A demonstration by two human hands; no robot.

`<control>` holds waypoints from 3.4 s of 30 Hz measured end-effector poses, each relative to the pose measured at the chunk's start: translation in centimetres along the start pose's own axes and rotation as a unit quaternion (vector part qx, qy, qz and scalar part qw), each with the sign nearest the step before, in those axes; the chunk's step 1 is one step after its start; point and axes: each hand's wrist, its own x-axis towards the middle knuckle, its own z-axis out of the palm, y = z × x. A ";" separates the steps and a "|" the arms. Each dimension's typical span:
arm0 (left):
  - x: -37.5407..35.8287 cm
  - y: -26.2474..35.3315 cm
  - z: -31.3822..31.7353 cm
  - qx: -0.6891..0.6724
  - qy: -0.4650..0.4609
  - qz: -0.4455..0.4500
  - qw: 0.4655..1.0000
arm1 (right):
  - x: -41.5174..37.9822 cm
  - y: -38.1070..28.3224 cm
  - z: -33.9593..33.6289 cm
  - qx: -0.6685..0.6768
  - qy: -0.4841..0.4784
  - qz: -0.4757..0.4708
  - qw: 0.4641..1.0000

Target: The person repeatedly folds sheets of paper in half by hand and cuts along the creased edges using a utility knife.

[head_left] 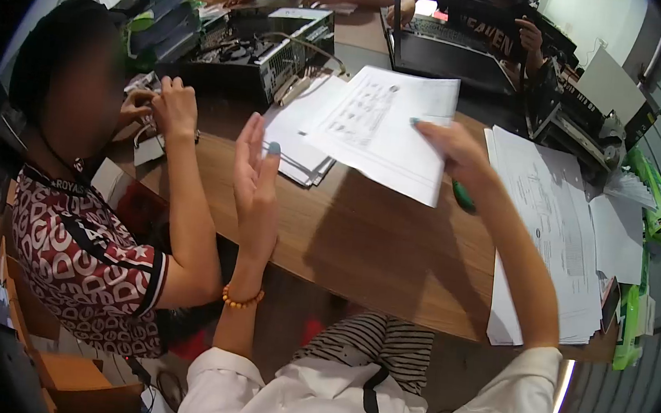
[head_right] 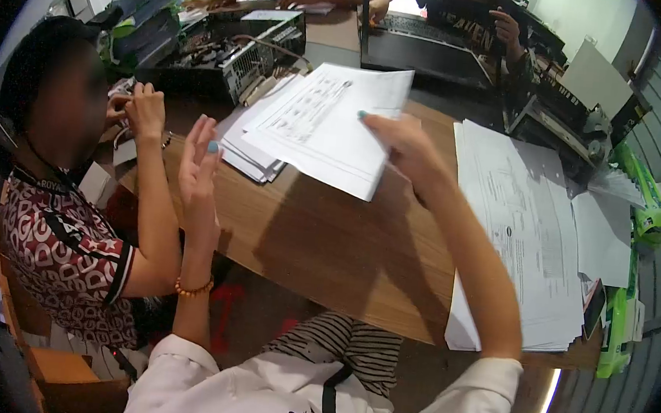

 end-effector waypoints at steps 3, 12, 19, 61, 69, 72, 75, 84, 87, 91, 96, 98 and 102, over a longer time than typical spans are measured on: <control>3.0 -0.2 -0.1 0.293 -0.010 0.107 0.950 | 6.1 3.3 4.0 0.081 -0.063 -0.040 0.994; 4.8 -7.5 0.1 0.629 -0.246 0.037 0.737 | 10.7 1.9 8.6 -0.221 0.031 0.073 0.972; 4.7 -7.0 0.4 0.686 -0.263 0.016 0.678 | -9.1 1.6 -6.4 -0.605 -0.059 -0.214 0.764; -5.8 -2.7 19.9 -0.079 -0.430 -0.461 0.772 | -26.7 2.6 -12.2 -0.721 0.205 -0.184 0.636; -5.0 -1.8 21.0 0.190 -0.268 0.249 0.911 | -23.4 5.8 -15.2 -0.708 0.157 -0.154 0.671; -6.9 0.0 19.7 0.269 -0.554 0.308 0.725 | -23.0 6.0 -15.4 -0.699 0.148 -0.158 0.682; -9.2 -1.0 20.2 0.273 -0.589 0.276 0.709 | -22.6 6.0 -15.7 -0.688 0.141 -0.166 0.693; -9.4 -3.2 21.8 0.316 -0.568 0.290 0.702 | -21.7 6.3 -16.1 -0.698 0.144 -0.168 0.682; -9.1 -3.5 21.9 0.315 -0.574 0.285 0.700 | -21.4 6.5 -16.4 -0.702 0.146 -0.168 0.677; -9.0 -3.7 22.0 0.317 -0.579 0.274 0.699 | -21.1 6.8 -16.6 -0.706 0.144 -0.168 0.673; -9.0 -3.8 22.1 0.316 -0.578 0.274 0.700 | -21.0 6.8 -16.7 -0.707 0.142 -0.166 0.673; -9.1 -3.8 22.1 0.316 -0.579 0.272 0.701 | -21.1 6.8 -16.7 -0.704 0.139 -0.164 0.677; -9.2 -3.9 22.0 0.317 -0.575 0.275 0.702 | -21.1 6.7 -16.6 -0.701 0.136 -0.158 0.683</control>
